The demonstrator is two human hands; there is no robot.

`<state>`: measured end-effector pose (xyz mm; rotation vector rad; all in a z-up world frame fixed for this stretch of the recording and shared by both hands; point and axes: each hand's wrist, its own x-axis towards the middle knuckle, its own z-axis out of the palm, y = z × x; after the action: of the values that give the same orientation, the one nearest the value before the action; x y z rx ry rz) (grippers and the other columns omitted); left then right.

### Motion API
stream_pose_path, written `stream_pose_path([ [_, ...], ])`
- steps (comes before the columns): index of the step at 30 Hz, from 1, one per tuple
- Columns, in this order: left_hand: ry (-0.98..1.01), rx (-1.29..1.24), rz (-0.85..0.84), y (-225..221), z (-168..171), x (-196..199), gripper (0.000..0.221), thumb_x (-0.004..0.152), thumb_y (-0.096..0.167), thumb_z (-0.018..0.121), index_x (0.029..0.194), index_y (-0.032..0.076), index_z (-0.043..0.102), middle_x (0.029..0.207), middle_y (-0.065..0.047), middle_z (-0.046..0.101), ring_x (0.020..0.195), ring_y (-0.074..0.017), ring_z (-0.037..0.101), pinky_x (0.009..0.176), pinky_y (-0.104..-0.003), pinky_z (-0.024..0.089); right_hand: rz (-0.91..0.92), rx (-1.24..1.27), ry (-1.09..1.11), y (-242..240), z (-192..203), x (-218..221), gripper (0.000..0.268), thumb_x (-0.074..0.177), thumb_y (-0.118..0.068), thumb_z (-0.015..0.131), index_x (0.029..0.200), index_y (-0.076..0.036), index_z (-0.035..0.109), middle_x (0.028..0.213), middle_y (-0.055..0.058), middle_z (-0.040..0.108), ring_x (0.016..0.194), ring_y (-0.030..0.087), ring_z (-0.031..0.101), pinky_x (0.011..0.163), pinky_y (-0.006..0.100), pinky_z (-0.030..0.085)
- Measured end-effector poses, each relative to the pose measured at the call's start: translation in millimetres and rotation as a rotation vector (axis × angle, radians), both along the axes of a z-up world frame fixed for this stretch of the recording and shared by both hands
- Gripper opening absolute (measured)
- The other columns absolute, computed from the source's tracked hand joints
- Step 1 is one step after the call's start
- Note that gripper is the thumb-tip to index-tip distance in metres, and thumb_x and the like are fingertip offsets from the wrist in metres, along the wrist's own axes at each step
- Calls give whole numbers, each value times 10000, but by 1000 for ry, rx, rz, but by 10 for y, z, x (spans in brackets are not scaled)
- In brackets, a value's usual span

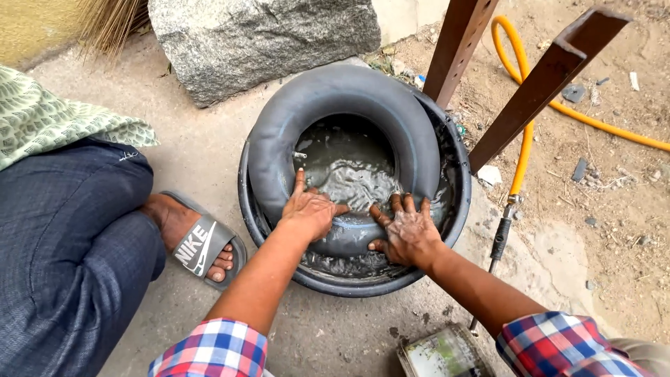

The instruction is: Locating and repairing a puncture in a rubber tire tube using a water bucket for leak detection.

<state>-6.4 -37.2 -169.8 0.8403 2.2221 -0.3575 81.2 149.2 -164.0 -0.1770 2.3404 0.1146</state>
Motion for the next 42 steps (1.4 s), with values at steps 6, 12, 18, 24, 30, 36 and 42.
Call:
stream_pose_path([
  [6,-92,13,54,167,52,274,683,1010,365,501,1624,316,205,1672,-84,243,1559,-330,149,1196,-651,-145,43,16,17,10,-305,-6,829,1008,-697,299,1661,-235,80,1666,229,154,1543,490,90,1186,714,149],
  [12,1,76,14,250,-302,454,777,1017,520,433,1638,168,125,1708,-110,118,1569,-395,28,1185,-681,-100,124,49,19,78,-693,-31,751,1032,-623,295,1629,-177,202,1693,213,134,1547,497,65,1181,727,121],
  [18,24,33,-45,284,-295,445,769,1028,537,418,1644,163,151,1693,-119,150,1555,-412,63,1179,-713,-57,236,76,90,89,-873,14,731,1030,-533,316,1627,-129,196,1657,236,156,1517,539,29,1123,796,108],
  [24,-15,-9,-27,367,-290,422,745,1013,565,446,1624,175,276,1652,-159,234,1534,-427,150,1177,-705,4,146,66,40,-33,-430,-105,731,1030,-522,398,1611,-89,304,1647,301,248,1516,551,112,1118,793,142],
  [30,63,-16,-69,358,-375,429,510,1042,370,465,1503,152,493,1559,-148,405,1478,-405,298,1165,-674,94,58,-120,105,151,-684,-146,799,1005,-542,384,1630,-117,128,1610,245,227,1535,541,76,1114,743,91],
  [36,70,-48,-84,400,-441,460,494,1062,199,406,1552,179,464,1554,-111,433,1465,-392,340,1192,-673,121,423,209,476,550,-345,-421,667,998,-395,579,1570,-283,257,1724,191,15,1529,404,-20,1166,635,103],
  [42,100,-12,-31,331,-443,413,660,1013,172,385,1644,225,202,1590,-136,351,1442,-418,309,1148,-684,91,108,154,75,505,206,-474,969,879,-794,450,1641,-344,56,1712,125,-143,1568,315,-133,1258,583,28],
])
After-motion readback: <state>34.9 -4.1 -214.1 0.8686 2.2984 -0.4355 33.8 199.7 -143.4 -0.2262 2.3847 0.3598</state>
